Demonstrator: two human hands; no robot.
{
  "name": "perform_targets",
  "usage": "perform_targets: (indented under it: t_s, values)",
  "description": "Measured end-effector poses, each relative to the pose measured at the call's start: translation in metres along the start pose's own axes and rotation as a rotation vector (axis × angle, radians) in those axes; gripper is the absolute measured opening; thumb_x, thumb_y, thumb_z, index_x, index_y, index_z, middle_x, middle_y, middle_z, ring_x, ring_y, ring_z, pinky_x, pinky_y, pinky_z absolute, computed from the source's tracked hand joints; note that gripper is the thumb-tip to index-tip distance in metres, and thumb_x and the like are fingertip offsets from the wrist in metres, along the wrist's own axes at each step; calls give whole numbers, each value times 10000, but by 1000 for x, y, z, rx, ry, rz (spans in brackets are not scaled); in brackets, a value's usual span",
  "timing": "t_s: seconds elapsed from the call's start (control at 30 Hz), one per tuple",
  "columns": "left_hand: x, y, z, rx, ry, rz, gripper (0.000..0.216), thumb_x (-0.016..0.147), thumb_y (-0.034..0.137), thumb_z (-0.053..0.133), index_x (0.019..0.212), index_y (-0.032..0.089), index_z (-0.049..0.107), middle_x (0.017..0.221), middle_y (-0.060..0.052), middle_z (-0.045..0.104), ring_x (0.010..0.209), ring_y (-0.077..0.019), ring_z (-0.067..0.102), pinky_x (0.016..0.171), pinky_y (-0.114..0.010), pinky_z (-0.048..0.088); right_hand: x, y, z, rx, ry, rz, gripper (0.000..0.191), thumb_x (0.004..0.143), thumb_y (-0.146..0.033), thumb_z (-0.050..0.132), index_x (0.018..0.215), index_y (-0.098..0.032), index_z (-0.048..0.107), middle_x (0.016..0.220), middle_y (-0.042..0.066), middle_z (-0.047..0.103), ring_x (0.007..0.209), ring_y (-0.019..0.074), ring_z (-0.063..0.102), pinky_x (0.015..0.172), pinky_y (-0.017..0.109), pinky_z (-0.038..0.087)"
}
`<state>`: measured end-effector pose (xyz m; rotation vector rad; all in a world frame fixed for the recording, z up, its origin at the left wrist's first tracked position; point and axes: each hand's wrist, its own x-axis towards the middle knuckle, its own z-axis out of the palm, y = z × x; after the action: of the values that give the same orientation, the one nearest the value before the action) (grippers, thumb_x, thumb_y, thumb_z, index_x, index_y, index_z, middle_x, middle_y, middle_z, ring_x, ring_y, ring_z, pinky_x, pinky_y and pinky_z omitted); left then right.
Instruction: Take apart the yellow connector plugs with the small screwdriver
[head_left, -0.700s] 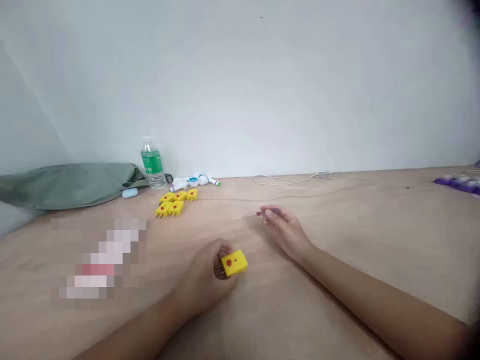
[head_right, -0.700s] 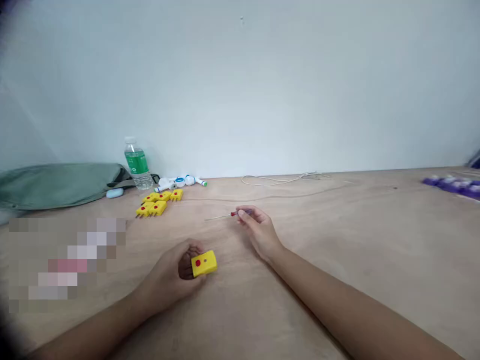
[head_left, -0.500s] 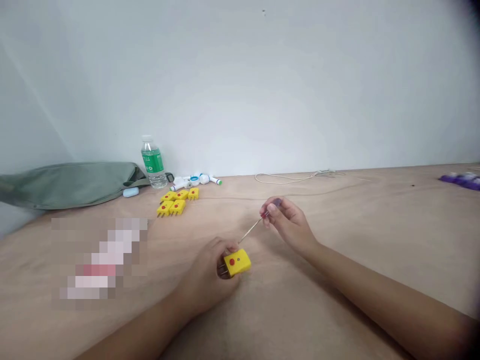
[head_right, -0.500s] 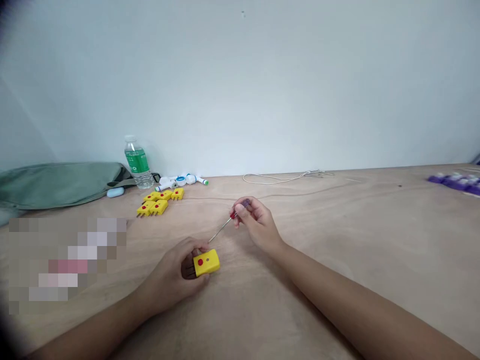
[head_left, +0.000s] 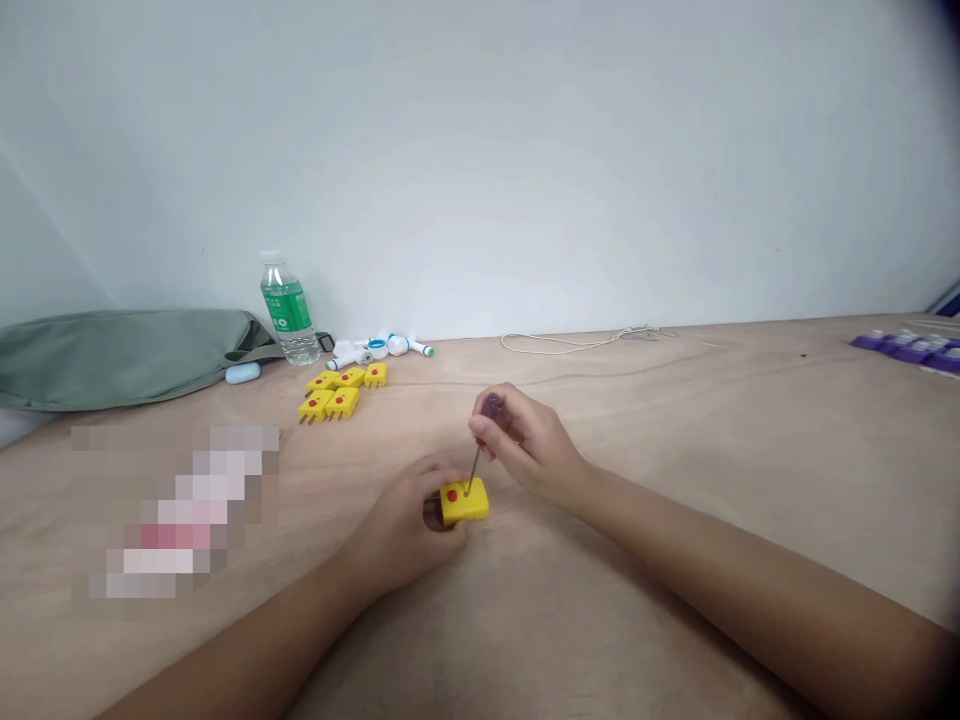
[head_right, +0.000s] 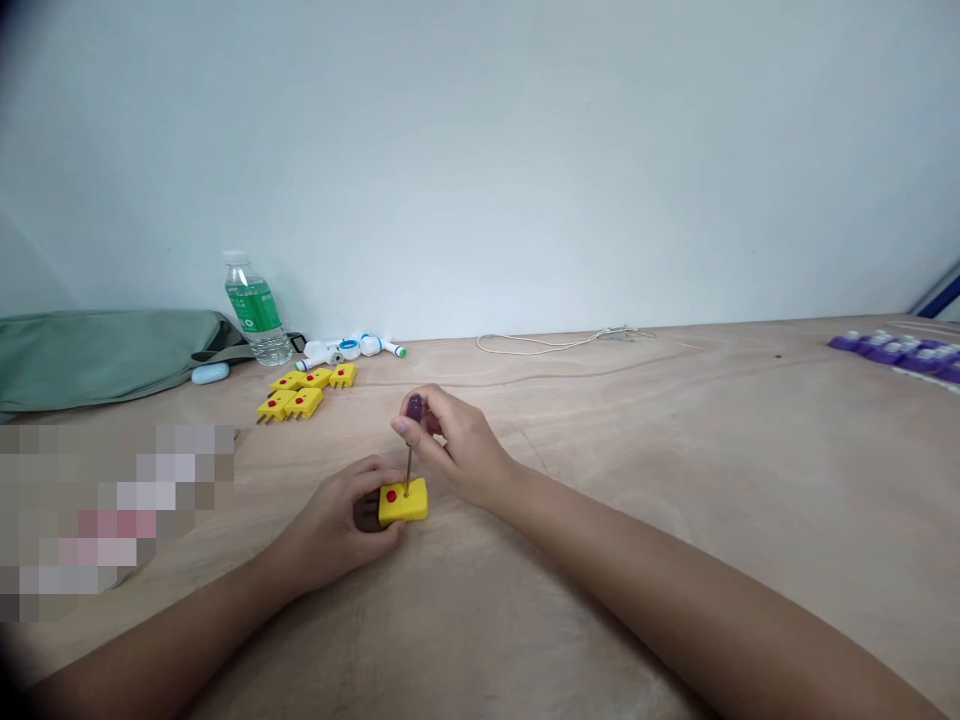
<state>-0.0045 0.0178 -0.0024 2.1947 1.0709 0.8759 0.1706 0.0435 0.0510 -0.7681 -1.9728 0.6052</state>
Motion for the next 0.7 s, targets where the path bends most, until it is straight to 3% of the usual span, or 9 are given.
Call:
perform_targets:
  t_s: [0.3,0.5,0.57,0.7]
  values:
    - [1,0,-1,7,6,17,333,658,60,578,972,168,617,904,-22,557,792,-129,580,678,-198,488,4,0,7,-30,67,51,154,879,-313,460,800,-181,451,645,-18,481,530,81,457,507,208,389]
    - [1,0,-1,45,9,9,315,653,77,595,952,174,620,902,-25,575,807,-148,587,702,-225,487,6,-4,4,-22,13,-1,142,838,-299,527,779,-180,478,654,-14,486,557,86,448,525,213,386]
    - [0,-2,0,35,22,5,325,656,90,603,970,174,611,941,-36,582,840,-161,597,724,-238,494,6,-7,5,21,8,-5,175,789,-301,594,737,-181,478,637,-19,481,552,85,439,515,211,382]
    - [0,-5,1,34,40,-7,293,671,145,639,961,176,609,969,-40,601,865,-180,603,733,-257,499,7,-13,9,207,-14,127,325,708,-335,679,645,-190,395,587,-44,451,503,67,404,456,192,356]
